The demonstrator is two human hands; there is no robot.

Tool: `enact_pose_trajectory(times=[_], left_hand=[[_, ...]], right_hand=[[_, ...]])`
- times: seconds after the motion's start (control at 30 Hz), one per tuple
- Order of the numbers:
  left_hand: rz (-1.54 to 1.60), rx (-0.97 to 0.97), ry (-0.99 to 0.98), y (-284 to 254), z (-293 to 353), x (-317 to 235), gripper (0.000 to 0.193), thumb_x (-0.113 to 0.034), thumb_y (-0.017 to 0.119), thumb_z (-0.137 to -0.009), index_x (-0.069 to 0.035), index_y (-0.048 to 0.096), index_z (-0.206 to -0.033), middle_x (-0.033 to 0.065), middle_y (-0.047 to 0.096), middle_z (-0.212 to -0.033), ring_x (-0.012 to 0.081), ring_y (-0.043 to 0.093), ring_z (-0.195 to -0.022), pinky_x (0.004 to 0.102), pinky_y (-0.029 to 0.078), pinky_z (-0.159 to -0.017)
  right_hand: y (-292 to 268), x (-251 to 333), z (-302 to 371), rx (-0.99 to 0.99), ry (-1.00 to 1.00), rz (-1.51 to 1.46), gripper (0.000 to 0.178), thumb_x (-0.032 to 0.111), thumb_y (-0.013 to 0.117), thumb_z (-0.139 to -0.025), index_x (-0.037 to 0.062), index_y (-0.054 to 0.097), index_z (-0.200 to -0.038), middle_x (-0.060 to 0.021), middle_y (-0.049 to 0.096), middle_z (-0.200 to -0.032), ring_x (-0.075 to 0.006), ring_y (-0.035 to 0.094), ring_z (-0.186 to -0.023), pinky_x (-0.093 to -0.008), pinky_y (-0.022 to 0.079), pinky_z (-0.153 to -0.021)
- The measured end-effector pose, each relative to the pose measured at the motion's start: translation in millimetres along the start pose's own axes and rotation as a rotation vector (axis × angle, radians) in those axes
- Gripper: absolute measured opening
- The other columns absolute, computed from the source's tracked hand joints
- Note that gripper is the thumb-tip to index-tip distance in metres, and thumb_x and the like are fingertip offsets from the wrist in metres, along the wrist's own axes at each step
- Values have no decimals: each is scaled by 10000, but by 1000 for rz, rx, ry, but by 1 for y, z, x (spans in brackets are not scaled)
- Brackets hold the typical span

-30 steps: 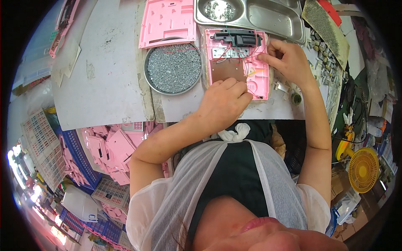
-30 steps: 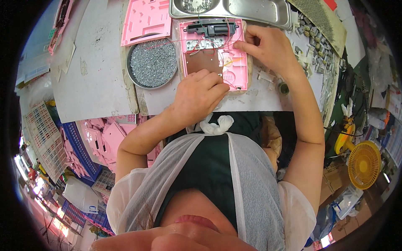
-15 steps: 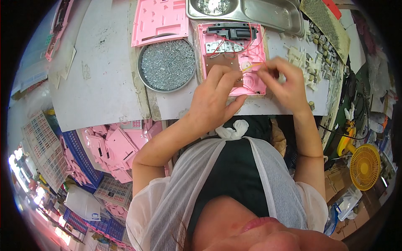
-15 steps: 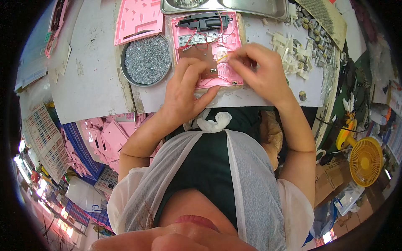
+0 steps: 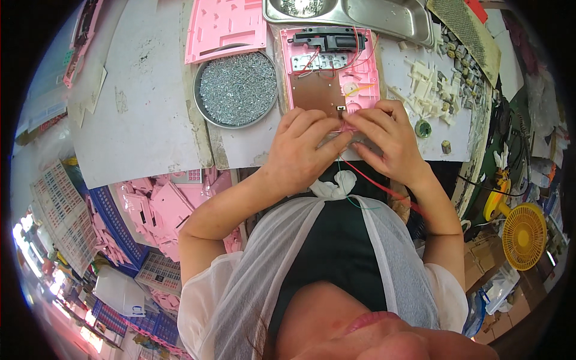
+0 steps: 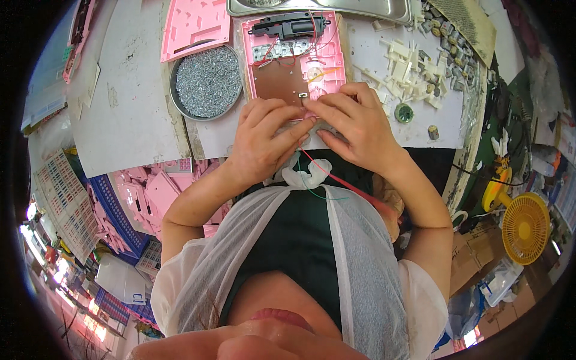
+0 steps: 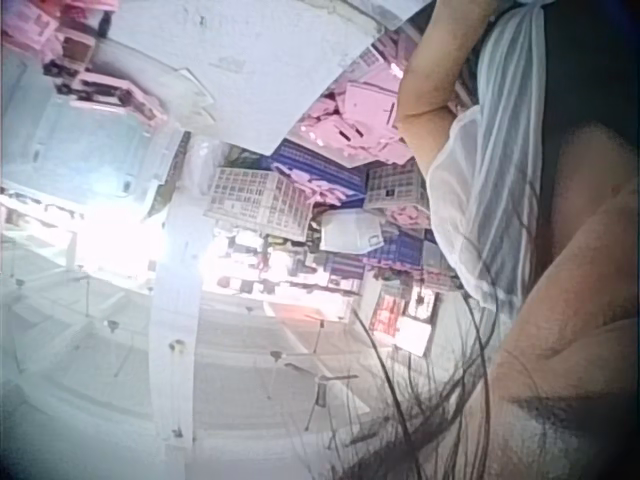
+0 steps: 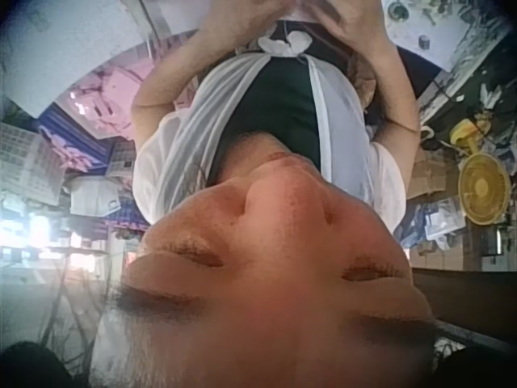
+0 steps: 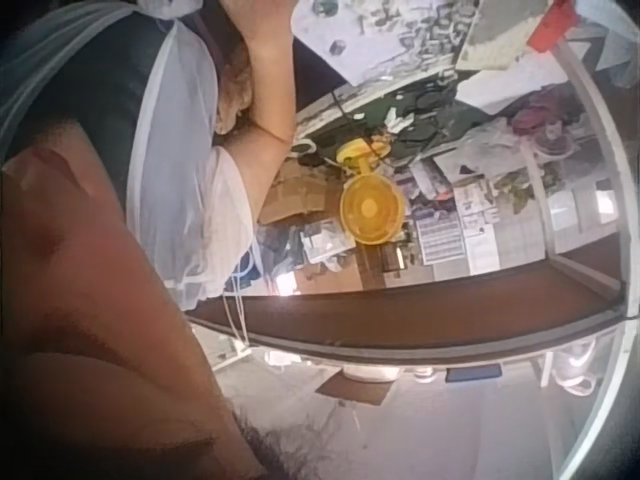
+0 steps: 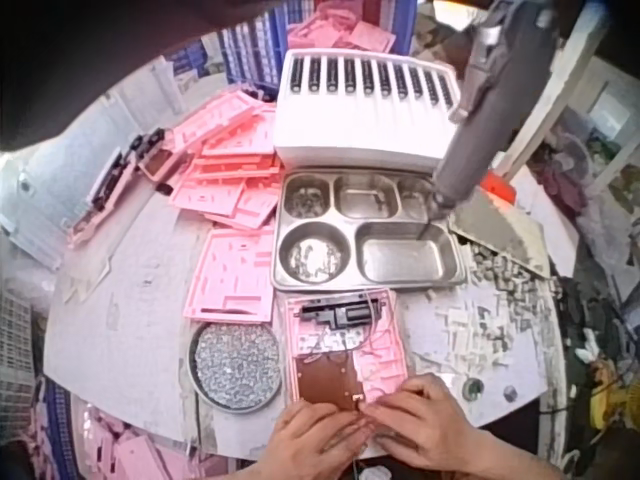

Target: Assembling internal electronic components and soldering wires inside a pink plastic toy casing.

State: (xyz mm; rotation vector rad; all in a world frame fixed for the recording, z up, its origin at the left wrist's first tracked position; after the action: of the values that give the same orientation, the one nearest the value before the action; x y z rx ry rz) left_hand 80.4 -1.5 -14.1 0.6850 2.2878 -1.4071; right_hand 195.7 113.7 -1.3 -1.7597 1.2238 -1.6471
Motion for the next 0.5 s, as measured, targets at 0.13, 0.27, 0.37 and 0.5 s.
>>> enact_pose_trajectory(times=[0.13,0.27,0.37,0.5], left_hand=[[40,-7,59,2,2,1,362,-173,797,-725,-133,731,-1078,33,663,-1077,245,599,-990,425,451,-866],[35,-86,17,-12,3,8,304,-159,811,-728,-124,725,-1017,25,643,-975,225,606,-892,409,462,-812],[-33,-126,-156,-28,12,24,199,-114,801,-753,-106,699,-924,28,603,-862,219,603,-750,378,478,-685],[1,-77,-360,-36,25,35,147,-18,768,-796,-64,628,-806,83,554,-737,274,572,-579,375,433,-492]], right_hand=[[5,-5,4,-18,-24,15,481,123,798,-690,128,717,-1164,-58,660,-1068,-298,555,-1041,-399,481,-885],[7,-3,2,30,15,43,467,146,783,-703,125,717,-1165,-50,656,-1082,-292,551,-1043,-430,454,-915],[3,14,-6,55,40,117,459,156,768,-713,134,718,-1169,-35,642,-1061,-276,543,-1046,-454,417,-935],[13,33,-15,-50,-15,155,425,162,760,-719,132,719,-1141,-10,622,-1039,-250,527,-1054,-464,377,-940]])
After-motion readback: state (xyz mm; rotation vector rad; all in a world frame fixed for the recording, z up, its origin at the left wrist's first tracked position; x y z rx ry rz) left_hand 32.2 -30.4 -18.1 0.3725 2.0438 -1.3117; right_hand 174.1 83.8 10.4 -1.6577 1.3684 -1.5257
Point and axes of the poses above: each hand's wrist, its own z-axis away from the middle knuckle, its own y-axis out of the palm, x = y × z, the point moved 6 cm from there along -z, towards the middle knuckle
